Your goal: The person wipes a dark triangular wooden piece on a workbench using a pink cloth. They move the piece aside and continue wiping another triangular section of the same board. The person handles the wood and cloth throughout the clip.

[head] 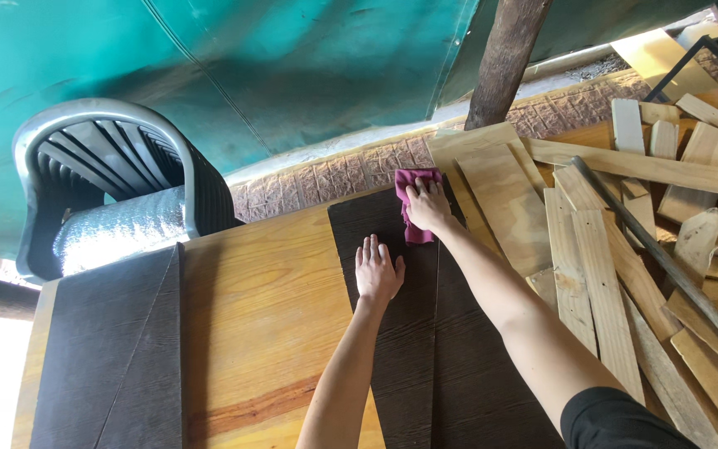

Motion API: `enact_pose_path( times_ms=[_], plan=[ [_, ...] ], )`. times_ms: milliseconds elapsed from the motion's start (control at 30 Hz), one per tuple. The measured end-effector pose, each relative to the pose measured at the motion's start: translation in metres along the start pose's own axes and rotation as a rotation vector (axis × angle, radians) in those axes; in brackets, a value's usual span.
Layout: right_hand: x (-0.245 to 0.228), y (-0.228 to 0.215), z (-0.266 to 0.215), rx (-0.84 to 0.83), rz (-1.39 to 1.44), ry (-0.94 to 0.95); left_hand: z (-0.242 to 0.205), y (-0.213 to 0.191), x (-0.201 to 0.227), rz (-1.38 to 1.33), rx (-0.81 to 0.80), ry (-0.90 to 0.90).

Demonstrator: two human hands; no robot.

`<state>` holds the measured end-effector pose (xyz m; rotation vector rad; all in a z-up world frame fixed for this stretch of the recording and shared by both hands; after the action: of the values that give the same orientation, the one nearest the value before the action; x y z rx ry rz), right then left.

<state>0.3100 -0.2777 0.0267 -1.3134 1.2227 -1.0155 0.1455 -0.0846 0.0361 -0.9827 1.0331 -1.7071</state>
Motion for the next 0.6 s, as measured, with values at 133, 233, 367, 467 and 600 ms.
enact_pose_path(
  times_ms=[133,233,367,467,600],
  plan=[
    [-0.005,0.001,-0.003,0.030,0.051,-0.025,0.000,-0.004,0.002,0.002,0.013,0.004],
    [-0.023,-0.013,-0.023,0.025,0.109,-0.050,0.001,-0.006,0.002,0.006,0.042,0.010],
    [-0.027,-0.009,-0.036,0.025,0.071,-0.051,0.000,-0.007,0.004,0.011,0.020,0.014],
    [-0.023,-0.018,-0.041,0.072,0.053,-0.026,0.001,-0.008,0.005,-0.005,-0.076,0.002],
    [-0.007,-0.007,-0.034,0.221,-0.015,0.016,0.001,-0.012,0.006,-0.031,-0.290,-0.040]
  ],
)
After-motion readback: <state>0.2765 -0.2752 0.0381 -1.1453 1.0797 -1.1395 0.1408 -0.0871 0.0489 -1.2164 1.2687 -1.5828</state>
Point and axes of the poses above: each hand's wrist, its own z-axis towards the middle knuckle, its own y-axis out of the palm, x = y × z, the point moved 5 cm from there along z, towards the middle knuckle, and after that the axes turned 5 degrees about -x, right-handed, at the moved point
